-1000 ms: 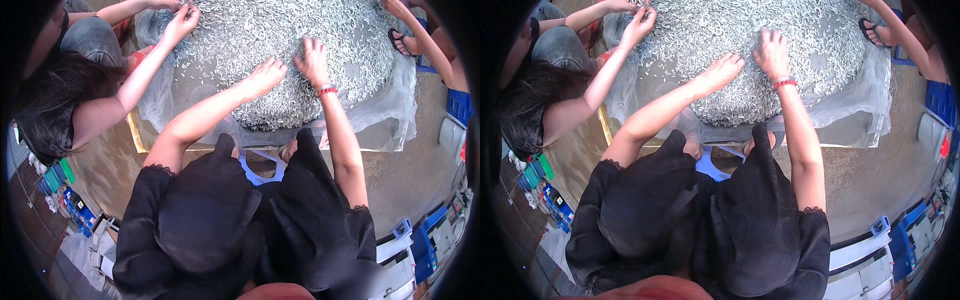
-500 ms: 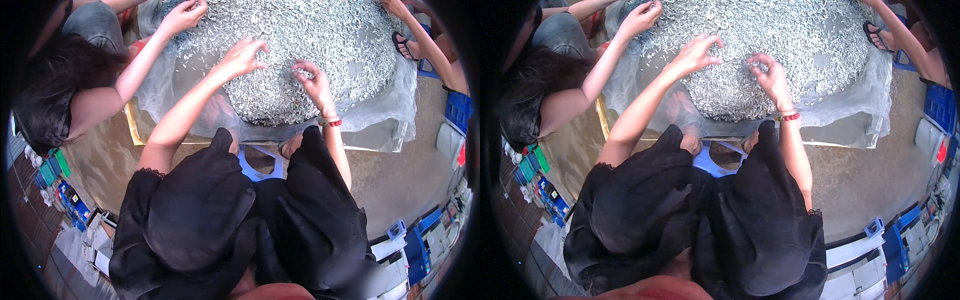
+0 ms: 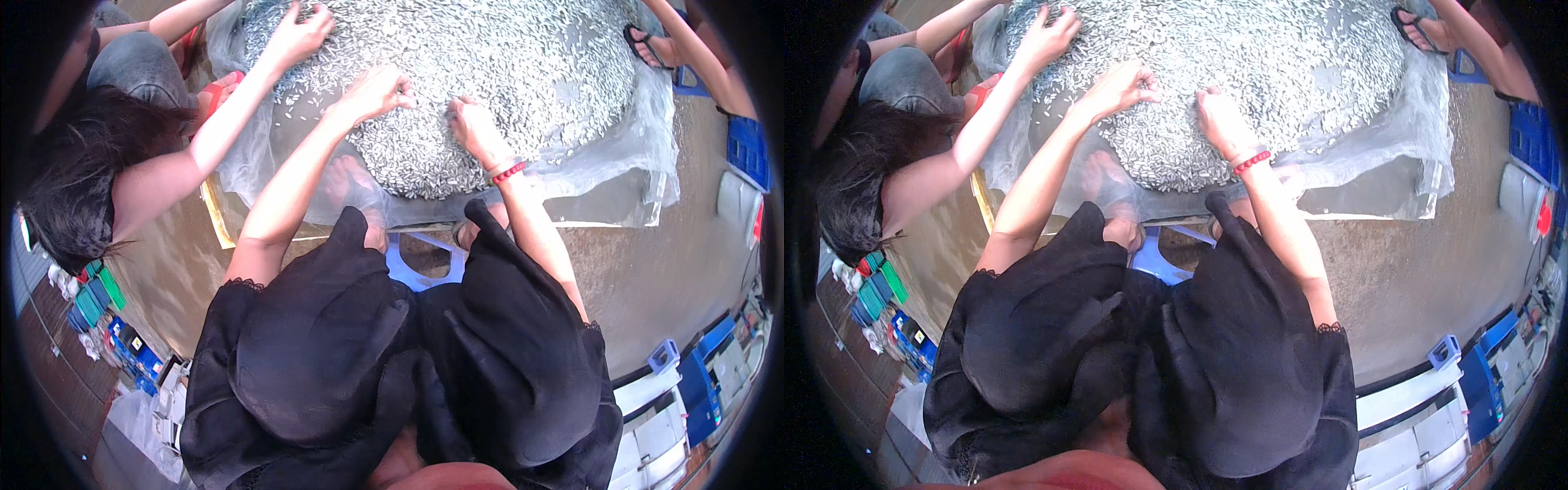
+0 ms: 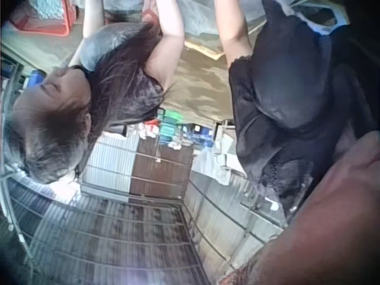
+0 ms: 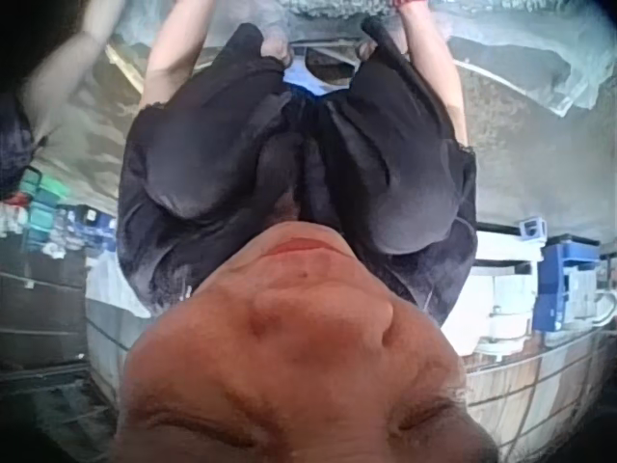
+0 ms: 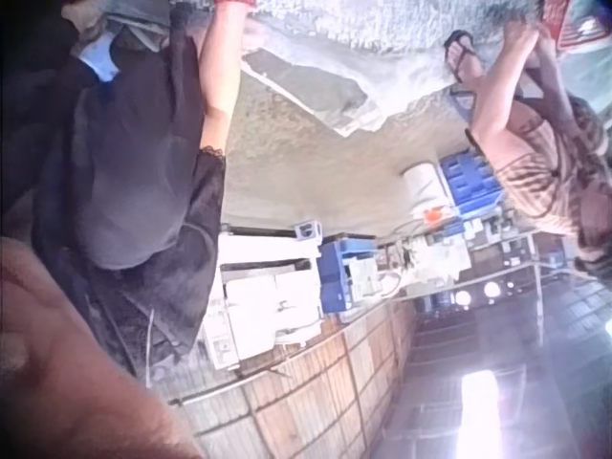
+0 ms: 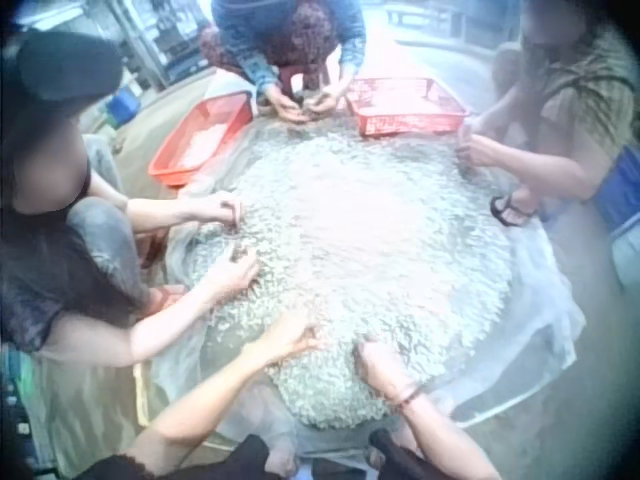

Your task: The person sits at a table covered with a large pile of small silver fish and uses both hands to pick, separate, and sort the fish. They repeatedly lift handfuls, sift through them, and place selected fish into red baskets while others work alongside.

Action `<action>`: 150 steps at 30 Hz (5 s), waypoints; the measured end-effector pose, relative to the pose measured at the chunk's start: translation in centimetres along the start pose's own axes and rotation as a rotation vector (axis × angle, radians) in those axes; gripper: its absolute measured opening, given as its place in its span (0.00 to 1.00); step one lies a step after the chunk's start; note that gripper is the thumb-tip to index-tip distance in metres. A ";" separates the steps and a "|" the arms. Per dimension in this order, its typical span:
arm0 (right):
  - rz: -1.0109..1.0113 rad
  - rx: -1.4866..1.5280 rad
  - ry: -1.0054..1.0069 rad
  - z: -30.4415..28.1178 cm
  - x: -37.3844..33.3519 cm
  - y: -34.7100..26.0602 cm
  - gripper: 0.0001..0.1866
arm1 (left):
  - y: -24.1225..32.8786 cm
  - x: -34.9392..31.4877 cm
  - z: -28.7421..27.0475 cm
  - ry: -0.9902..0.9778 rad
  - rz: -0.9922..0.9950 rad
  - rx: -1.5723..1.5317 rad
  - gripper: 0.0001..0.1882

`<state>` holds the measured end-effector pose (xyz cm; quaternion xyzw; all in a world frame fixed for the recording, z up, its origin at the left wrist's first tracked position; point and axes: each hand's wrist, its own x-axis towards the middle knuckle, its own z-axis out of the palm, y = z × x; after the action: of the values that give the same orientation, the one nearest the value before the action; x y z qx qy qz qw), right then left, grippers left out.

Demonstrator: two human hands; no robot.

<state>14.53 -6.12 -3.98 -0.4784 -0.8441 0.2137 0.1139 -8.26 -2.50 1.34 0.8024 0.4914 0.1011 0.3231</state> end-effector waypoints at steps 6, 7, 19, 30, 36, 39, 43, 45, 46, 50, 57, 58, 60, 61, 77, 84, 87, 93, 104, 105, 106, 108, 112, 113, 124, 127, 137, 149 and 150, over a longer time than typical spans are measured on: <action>0.355 0.552 0.070 -4.9 -0.8 -1.3 0.09 | 2.5 0.8 -0.9 -0.121 -0.125 -1.228 0.15; 0.483 0.721 0.068 -4.3 -0.9 -0.3 0.10 | 3.0 0.8 -0.7 -0.083 -0.067 -1.411 0.16; 0.548 1.730 0.017 -7.3 -1.8 3.8 0.08 | 3.4 8.3 1.1 -0.231 0.215 -0.351 0.08; 0.500 1.791 0.120 -9.6 -1.9 3.8 0.07 | 3.4 6.3 -1.4 -0.239 0.071 -0.380 0.09; 0.473 1.805 0.193 -9.4 -2.8 4.5 0.06 | 4.7 5.2 -0.3 -0.274 -0.030 -1.783 0.14; 0.669 1.374 0.290 -10.3 -3.9 4.9 0.06 | 4.9 6.8 1.6 -0.260 -0.163 -1.611 0.15; 0.648 1.483 0.472 -12.5 -5.9 6.2 0.13 | 5.5 8.4 4.7 -0.284 -0.148 -0.851 0.14; 0.652 1.472 0.520 -13.0 -6.9 8.2 0.19 | 5.5 8.1 6.5 -0.191 -0.019 -0.341 0.16; 0.690 1.473 0.538 -12.9 -7.1 9.3 0.19 | 5.5 7.8 7.1 -0.165 0.028 -0.130 0.14; 0.827 1.106 0.481 -11.0 -5.5 13.1 0.15 | 4.7 6.5 9.5 0.040 0.251 0.096 0.09; 0.578 0.176 0.184 -5.3 -1.3 13.4 0.08 | 7.3 6.8 0.7 -0.148 -0.079 -0.514 0.06; 0.570 0.199 0.115 -5.4 -0.9 11.8 0.08 | 6.7 7.0 0.3 -0.135 -0.085 -0.645 0.06; 0.584 0.347 0.126 -7.0 -1.0 7.8 0.07 | 7.1 7.3 -1.6 -0.210 -0.193 -0.802 0.08; 0.617 0.452 0.125 -8.1 -1.0 5.8 0.08 | 6.8 7.3 -1.9 -0.243 -0.171 -1.034 0.08; 0.607 0.424 0.484 -15.4 -3.1 1.8 0.08 | 7.5 15.6 3.0 0.047 -0.026 0.116 0.15; 0.616 1.148 0.560 -14.7 -2.8 1.4 0.06 | 5.6 9.8 6.3 0.091 0.300 0.367 0.08; 0.643 1.774 0.594 -15.3 -2.9 0.5 0.07 | 5.4 7.6 5.4 -0.038 0.112 0.165 0.07; 0.583 2.260 0.471 -10.8 -3.0 3.8 0.22 | 3.2 4.7 3.0 0.064 0.060 -0.055 0.12; 0.844 1.288 0.355 -13.0 2.3 18.6 0.18 | 5.8 6.4 1.5 -0.103 -0.014 0.080 0.17; 0.832 0.844 0.300 -12.9 2.2 21.2 0.20 | 6.4 7.0 1.7 -0.070 0.036 0.139 0.17; 0.790 0.404 0.224 -12.1 2.4 23.5 0.23 | 6.5 8.0 2.7 -0.037 0.105 0.133 0.16; 0.823 -0.029 0.095 -10.6 3.3 22.7 0.30 | 6.4 9.4 4.5 0.000 0.097 0.183 0.16; 0.819 -0.118 0.036 -6.3 3.6 17.0 0.25 | 6.0 12.3 7.2 0.111 0.174 0.235 0.15; 0.670 -0.176 0.071 -6.0 3.8 13.7 0.20 | 5.9 12.6 7.7 0.124 0.182 0.253 0.13; 0.174 0.213 -0.225 -5.1 0.6 2.5 0.19 | 3.6 3.6 4.8 -0.076 0.010 0.109 0.14; 0.351 0.291 -0.048 -8.2 2.3 2.8 0.23 | 3.4 3.3 2.4 -0.081 -0.077 0.066 0.15; 0.408 0.112 0.168 -6.4 5.8 18.6 0.25 | 6.4 4.7 -0.3 -0.128 -0.016 0.112 0.10; 0.190 0.191 -0.201 -7.4 -0.6 -0.3 0.20 | 2.8 2.4 -5.6 0.058 -0.080 -0.562 0.19; 0.359 0.268 -0.174 -8.5 -0.4 0.1 0.18 | 4.7 1.7 -7.0 0.013 -0.265 -0.789 0.20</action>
<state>18.23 -4.28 3.45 -0.5813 -0.7162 0.3810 0.0635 -7.39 0.51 9.39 0.5462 0.5161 0.2441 0.6130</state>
